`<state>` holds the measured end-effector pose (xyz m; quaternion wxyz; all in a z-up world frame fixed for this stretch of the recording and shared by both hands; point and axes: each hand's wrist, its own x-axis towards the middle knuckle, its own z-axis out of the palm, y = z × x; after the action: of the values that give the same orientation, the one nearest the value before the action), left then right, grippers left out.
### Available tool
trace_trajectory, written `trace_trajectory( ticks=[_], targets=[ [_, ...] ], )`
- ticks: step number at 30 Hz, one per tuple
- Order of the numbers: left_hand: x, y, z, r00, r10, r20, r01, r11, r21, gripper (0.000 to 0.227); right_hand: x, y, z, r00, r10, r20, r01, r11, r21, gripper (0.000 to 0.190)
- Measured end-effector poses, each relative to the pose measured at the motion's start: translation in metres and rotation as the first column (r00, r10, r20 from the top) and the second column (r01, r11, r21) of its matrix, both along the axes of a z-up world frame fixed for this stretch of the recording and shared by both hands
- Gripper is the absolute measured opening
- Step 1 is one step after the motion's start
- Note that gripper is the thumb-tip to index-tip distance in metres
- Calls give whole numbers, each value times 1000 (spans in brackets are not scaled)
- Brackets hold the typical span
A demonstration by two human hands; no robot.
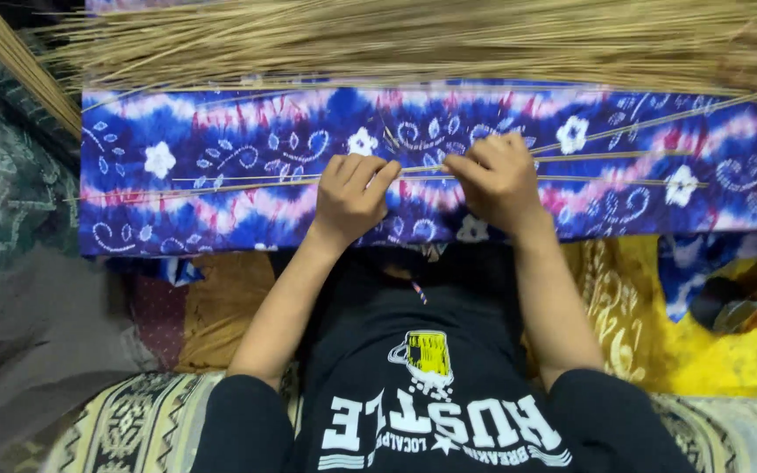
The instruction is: Sorting and aligning thin bamboo sticks on a patterned cloth surface.
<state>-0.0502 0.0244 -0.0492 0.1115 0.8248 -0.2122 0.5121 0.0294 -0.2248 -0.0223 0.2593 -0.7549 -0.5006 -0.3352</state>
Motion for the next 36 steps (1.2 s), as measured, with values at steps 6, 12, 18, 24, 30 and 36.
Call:
trace_trajectory(
  ticks=[6,12,18,24,30,36],
  targets=[
    [3,58,-28,998,27,-56,-27,1000,-3,20,18,-46,-17,998,-47,-41,46,998,-38,9],
    [2,43,-27,993,67,-93,-70,997,-31,17,9,-33,-41,991,-101,-90,99,995,-28,6],
    [5,7,-25,992,-54,-116,44,996,-84,25,-9,7,-19,994,-48,-102,48,999,-3,9],
    [-10,78,-6,968,44,-248,-66,994,-81,18,13,-43,-27,982,-136,-133,136,991,-11,3],
    [-1,18,-20,962,-31,-271,5,995,-96,19,-1,-3,-35,983,-98,-153,100,995,6,8],
    [-4,36,-18,950,-18,-312,-15,994,-104,13,11,-41,-33,978,-129,-167,129,992,-11,6]
  ],
)
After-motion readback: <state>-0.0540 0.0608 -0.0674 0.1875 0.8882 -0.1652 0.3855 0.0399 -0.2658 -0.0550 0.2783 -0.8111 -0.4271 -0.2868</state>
